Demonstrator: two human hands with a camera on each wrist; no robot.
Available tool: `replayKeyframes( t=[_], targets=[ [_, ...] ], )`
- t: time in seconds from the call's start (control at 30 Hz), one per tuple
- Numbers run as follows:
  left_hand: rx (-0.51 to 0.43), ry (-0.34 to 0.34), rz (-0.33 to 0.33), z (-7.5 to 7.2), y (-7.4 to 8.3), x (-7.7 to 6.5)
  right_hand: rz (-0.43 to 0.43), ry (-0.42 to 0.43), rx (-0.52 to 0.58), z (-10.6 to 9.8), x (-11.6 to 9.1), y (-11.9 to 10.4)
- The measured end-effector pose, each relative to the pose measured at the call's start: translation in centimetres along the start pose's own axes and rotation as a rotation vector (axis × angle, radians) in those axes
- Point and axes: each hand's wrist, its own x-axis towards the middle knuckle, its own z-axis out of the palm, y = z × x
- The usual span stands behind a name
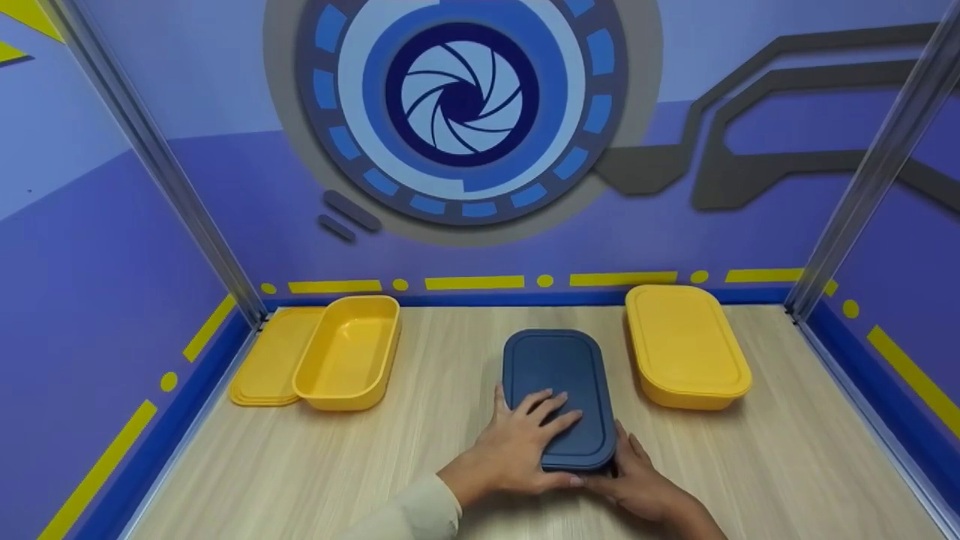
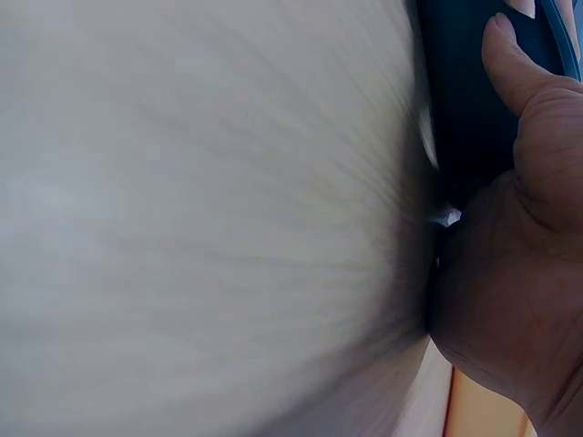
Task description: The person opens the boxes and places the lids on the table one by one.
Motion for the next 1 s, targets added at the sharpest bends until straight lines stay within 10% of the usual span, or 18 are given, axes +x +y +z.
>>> replayKeyframes(
  t=[1.0],
  targets=[
    [0.012,-0.011,-0.046,-0.7,1.0,0.6,0.051,-0.002,0.009,-0.1,0.1,0.1]
  ],
)
